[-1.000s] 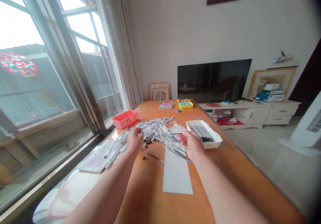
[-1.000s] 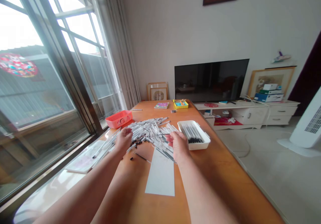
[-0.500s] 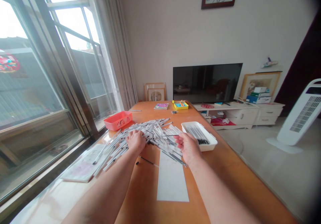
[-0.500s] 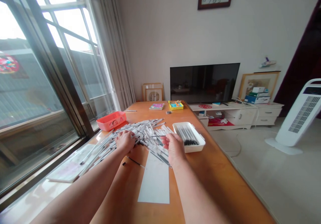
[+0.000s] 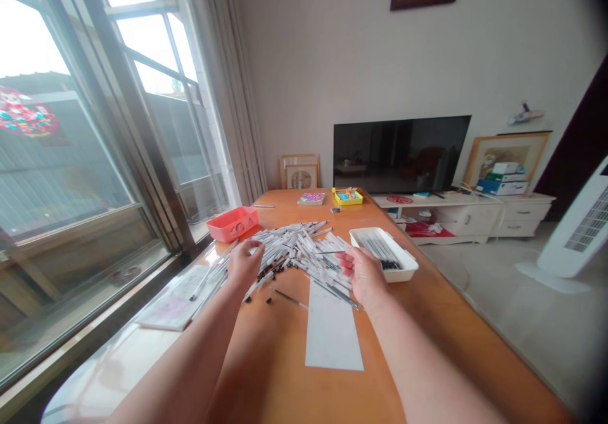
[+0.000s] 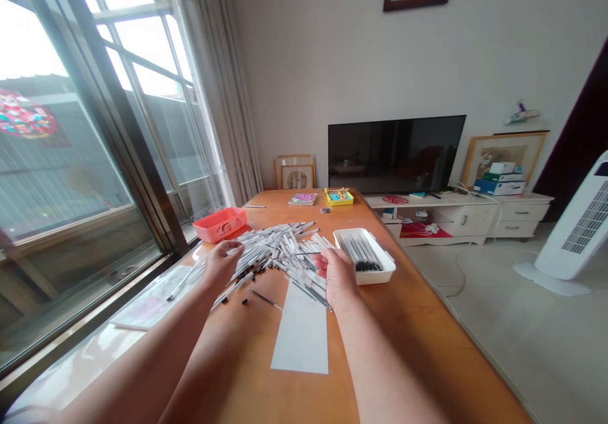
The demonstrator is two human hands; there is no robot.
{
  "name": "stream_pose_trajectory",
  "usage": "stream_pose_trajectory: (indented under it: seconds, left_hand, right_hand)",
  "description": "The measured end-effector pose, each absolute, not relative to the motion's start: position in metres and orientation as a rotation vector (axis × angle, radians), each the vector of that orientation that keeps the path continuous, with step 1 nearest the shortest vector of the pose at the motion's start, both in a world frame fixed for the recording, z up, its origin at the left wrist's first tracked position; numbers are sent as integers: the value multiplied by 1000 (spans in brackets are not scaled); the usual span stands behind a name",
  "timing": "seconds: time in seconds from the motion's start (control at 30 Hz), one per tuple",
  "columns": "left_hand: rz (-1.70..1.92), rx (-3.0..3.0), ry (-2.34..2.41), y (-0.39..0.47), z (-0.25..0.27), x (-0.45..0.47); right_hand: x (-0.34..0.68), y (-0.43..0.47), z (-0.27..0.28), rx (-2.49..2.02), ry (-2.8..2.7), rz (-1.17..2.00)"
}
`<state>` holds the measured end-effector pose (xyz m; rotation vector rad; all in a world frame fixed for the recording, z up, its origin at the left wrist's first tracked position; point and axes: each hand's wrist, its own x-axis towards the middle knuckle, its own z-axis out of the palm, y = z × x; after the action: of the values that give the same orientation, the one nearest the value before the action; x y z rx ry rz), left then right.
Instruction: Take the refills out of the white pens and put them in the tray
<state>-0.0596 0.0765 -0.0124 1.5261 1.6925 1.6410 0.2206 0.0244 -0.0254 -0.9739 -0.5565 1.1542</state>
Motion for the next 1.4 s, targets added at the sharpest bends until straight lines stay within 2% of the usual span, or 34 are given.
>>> stream_pose_trajectory:
  seconds: [0.23,0.43,0.93,1.4]
  left_hand:
    - [1874,1157,1268,65,3,-52]
    - [1869,953,1070,54,12,-26]
    - [939,1396,840,27,-10,1]
    - [804,1399,798,20,-4,2]
  right_hand:
    - [220,22,-24,-982,-566,1158]
    - [220,22,-24,-987,-577,1147]
    - [218,15,-18,-933,-645,1099]
    - [215,12,-17,-977,-755,1072]
